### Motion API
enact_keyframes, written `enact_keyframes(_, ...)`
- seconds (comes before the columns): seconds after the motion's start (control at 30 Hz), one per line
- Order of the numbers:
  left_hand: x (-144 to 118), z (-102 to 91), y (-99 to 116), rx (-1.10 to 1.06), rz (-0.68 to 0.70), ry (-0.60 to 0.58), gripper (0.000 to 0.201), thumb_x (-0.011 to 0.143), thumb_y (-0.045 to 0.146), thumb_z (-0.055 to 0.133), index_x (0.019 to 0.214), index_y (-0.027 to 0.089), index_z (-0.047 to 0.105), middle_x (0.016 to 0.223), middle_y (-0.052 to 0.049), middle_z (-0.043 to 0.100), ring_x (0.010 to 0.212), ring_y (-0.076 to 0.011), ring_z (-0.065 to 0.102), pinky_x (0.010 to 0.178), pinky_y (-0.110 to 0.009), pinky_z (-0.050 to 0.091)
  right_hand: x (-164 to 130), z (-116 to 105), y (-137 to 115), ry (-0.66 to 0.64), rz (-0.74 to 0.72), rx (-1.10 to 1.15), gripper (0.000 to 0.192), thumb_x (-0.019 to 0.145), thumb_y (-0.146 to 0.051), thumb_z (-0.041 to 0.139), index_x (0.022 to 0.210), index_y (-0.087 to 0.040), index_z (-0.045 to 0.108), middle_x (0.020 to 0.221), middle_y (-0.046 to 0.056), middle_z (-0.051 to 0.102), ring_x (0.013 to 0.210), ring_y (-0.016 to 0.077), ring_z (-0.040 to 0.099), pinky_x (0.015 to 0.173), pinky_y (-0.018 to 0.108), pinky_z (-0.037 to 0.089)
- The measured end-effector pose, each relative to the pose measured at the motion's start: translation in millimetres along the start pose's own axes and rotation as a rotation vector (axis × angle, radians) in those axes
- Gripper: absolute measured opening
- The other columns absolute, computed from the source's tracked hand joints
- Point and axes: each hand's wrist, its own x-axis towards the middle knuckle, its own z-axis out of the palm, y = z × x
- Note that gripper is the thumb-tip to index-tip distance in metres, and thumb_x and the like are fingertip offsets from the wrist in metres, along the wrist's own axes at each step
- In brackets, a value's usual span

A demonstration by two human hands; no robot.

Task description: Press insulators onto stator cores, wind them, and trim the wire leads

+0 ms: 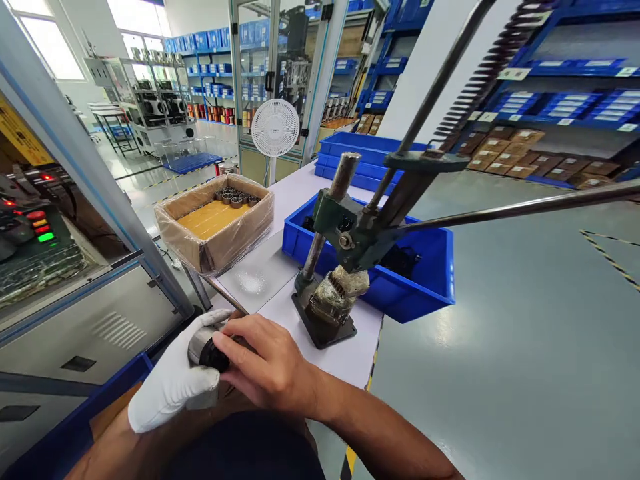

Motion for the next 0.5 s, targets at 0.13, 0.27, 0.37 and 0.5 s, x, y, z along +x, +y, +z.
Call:
enact_keyframes(0.13,4.9,-1.6,0.3,0.096,0.023,0.056,0.073,0.069,0.051,0.080,0.130,0.020,0.055,0.132,-0.012,0.064,0.125,-0.0324,0.059,0.108,-0.042,0.047,0.7,2.2,1.8,-0.001,0.001,-0.016,0.039,0.092,-0.022,0.060,0.127,-0.008,0.051,0.104,0.015,0.062,0.096,0.0212,0.059,0.077,0.035,0.054)
enact_keyframes(0.27,9.0,-4.8,-4.6,0.166,0.031,0.089,0.069,0.071,0.050,0.077,0.130,0.022,0.055,0.132,-0.011,0.065,0.125,-0.0334,0.058,0.108,-0.044,0.047,-0.7,4.3,6.4,-0.017,0.041,-0.062,0.034,0.094,-0.027,0.060,0.121,-0.008,0.053,0.104,0.014,0.062,0.093,0.0198,0.057,0.076,0.032,0.052)
enact_keyframes(0.37,13.5,-8.4,-11.6,0.305,0.045,0.152,0.063,0.073,0.048,0.075,0.129,0.025,0.058,0.127,-0.009,0.067,0.124,-0.0354,0.059,0.105,-0.049,0.049,-1.3,9.5,12.5,-0.001,0.017,-0.096,0.038,0.094,-0.036,0.061,0.118,-0.007,0.055,0.104,0.013,0.062,0.095,0.0200,0.058,0.080,0.033,0.052)
enact_keyframes(0.5,33.9,-6.0,-9.3,0.576,0.053,0.072,0.046,0.081,0.043,0.071,0.125,0.034,0.060,0.121,-0.006,0.066,0.120,-0.0301,0.059,0.094,-0.047,0.055,2.9,24.1,20.7,0.046,-0.074,-0.033,0.063,0.089,-0.062,0.059,0.116,-0.005,0.055,0.111,0.014,0.061,0.104,0.0202,0.058,0.088,0.033,0.050)
